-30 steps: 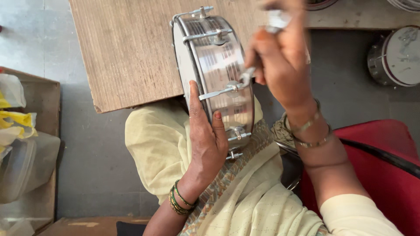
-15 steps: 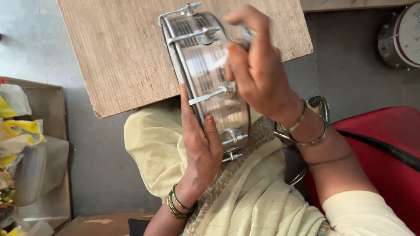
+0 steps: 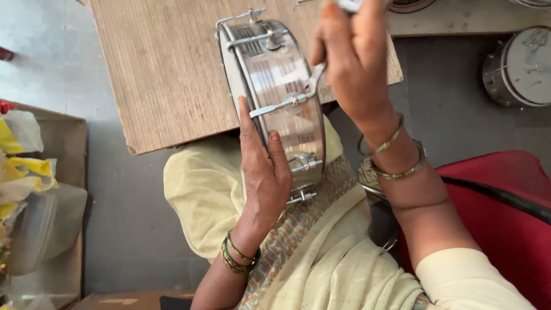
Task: The person uses a wrench to tighten bolts on a snare drum rim, turning the instrument and repeating the action on different bolts.
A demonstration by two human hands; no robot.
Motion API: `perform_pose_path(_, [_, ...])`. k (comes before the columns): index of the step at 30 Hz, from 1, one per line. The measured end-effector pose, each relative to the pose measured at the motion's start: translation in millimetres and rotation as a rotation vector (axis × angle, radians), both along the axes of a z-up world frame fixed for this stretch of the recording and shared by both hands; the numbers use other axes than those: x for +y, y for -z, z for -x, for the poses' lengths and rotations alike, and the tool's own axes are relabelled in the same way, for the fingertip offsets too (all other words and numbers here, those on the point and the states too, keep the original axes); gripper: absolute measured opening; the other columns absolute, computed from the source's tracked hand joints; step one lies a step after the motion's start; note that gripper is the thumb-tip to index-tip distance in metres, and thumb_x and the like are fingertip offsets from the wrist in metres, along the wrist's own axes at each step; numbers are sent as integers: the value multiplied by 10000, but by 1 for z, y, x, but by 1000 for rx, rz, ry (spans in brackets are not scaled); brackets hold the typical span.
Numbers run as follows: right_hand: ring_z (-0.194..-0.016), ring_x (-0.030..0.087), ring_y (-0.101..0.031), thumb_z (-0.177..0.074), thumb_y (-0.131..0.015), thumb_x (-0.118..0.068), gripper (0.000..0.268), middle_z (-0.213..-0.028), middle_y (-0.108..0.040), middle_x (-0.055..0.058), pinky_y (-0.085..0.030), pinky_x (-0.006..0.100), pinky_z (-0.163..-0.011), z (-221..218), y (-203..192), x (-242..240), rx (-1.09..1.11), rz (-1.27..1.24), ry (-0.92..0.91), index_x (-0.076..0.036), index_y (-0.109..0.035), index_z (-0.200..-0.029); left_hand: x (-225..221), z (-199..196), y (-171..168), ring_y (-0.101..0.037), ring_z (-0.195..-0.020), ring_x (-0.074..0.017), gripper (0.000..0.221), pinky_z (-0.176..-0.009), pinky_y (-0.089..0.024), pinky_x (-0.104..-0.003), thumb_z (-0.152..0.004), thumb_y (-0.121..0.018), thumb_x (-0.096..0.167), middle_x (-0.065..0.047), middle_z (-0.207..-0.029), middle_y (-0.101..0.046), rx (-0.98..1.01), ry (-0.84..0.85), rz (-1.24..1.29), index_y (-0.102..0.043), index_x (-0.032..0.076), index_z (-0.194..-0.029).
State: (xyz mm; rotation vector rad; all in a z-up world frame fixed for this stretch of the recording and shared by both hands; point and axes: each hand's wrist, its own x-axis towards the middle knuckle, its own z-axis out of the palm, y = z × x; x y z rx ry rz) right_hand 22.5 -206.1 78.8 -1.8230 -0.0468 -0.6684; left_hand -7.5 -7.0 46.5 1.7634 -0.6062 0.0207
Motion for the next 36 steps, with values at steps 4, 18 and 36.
perform_pose_path(4, [-700,127,-606,-1235,-422,-77,243,-1034,-508,56,-512,240,-620,22,13,19,-201,212,56,-68,-267,-1422,-2,-2,-3,-308,-1602,-420,594,-1316,-274,-427,-1106,-420,8,-318,-1681,-283,2,-15,-15,-139,-116,-1614])
perform_pose_path(18, [-696,165,-686,-1186,-450,-46,169,-856,-629,79,-502,315,-575,-17,-1,9,67,457,74,-36,-388,-1344,0,-2,0,-294,-1605,-434,581,-1319,-265,-437,-1118,-409,27,-319,-1690,-261,-2,3,-6,-143,-126,-1611])
perform_pose_path(36, [-603,136,-573,-1184,-395,-42,203,-1103,-460,144,-514,231,-554,12,23,23,-358,255,104,-88,-331,-1371,0,0,-2,-282,-1607,-429,582,-1321,-260,-441,-1110,-410,25,-320,-1686,-261,-16,-8,-34,-147,-125,-1606])
